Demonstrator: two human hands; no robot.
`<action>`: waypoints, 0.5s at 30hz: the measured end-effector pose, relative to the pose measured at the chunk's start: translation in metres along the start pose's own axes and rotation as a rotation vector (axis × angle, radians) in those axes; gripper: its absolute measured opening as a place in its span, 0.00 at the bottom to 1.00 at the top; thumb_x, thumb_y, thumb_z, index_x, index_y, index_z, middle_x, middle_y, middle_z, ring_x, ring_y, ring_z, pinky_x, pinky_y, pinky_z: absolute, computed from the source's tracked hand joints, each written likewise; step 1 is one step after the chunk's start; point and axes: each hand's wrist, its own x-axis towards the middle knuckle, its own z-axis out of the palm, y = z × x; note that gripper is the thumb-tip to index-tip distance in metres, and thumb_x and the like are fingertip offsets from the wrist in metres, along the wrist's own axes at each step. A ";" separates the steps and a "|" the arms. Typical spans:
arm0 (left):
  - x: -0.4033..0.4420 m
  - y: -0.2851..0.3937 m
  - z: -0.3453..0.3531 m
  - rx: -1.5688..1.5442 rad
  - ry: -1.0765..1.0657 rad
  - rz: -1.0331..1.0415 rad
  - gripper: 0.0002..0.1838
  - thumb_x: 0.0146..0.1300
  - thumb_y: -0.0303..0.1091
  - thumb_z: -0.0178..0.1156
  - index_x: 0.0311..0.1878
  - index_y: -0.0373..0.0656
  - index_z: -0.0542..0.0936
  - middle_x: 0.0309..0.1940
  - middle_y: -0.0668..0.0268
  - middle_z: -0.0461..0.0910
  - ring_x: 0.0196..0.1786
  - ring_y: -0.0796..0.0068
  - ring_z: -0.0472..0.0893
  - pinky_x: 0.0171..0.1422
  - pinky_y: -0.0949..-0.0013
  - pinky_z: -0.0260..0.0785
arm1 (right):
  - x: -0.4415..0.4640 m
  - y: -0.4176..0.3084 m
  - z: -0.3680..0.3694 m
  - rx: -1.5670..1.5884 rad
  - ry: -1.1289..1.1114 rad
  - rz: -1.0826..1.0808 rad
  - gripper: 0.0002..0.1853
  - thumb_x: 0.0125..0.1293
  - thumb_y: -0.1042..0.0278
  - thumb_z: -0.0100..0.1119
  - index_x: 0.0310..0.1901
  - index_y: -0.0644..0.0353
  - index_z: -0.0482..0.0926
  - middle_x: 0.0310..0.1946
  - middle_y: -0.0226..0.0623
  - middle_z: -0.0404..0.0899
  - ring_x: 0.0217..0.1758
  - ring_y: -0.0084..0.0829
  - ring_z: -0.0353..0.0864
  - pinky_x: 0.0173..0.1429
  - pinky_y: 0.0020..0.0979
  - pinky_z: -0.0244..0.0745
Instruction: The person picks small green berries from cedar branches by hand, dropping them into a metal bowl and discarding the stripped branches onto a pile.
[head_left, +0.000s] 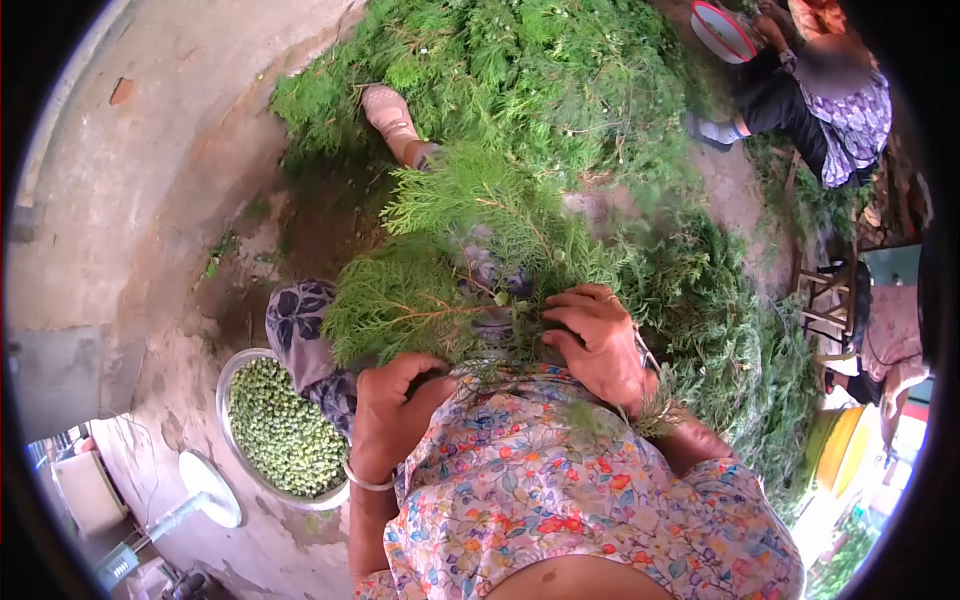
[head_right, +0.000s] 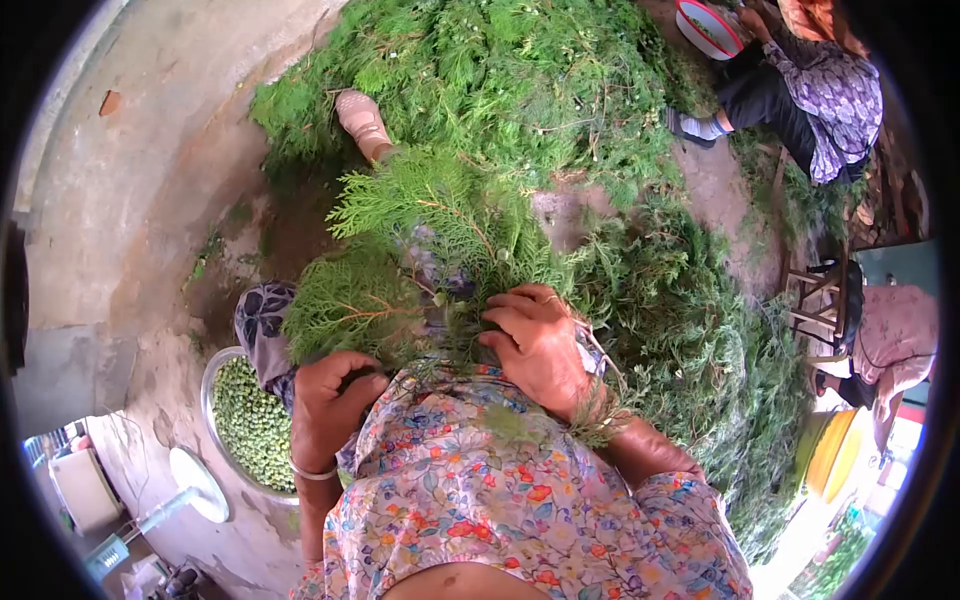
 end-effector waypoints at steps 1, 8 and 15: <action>0.005 0.008 -0.001 0.007 -0.015 0.051 0.09 0.53 0.29 0.66 0.34 0.34 0.79 0.24 0.57 0.79 0.24 0.71 0.78 0.31 0.70 0.68 | -0.002 0.002 0.005 0.007 -0.006 -0.002 0.11 0.48 0.73 0.67 0.35 0.63 0.82 0.40 0.43 0.82 0.47 0.45 0.78 0.52 0.39 0.74; 0.068 -0.001 0.074 0.102 0.111 0.240 0.13 0.52 0.32 0.68 0.35 0.35 0.78 0.22 0.57 0.78 0.24 0.69 0.78 0.29 0.68 0.68 | -0.008 0.008 0.010 0.021 0.007 -0.017 0.06 0.48 0.76 0.64 0.31 0.62 0.82 0.39 0.42 0.82 0.45 0.44 0.77 0.50 0.40 0.73; 0.072 -0.007 0.083 0.243 -0.035 0.269 0.16 0.48 0.35 0.69 0.33 0.36 0.73 0.22 0.52 0.76 0.26 0.52 0.78 0.31 0.56 0.68 | 0.001 0.008 0.003 0.175 0.167 0.309 0.03 0.51 0.77 0.62 0.30 0.62 0.80 0.33 0.41 0.82 0.38 0.43 0.79 0.45 0.39 0.73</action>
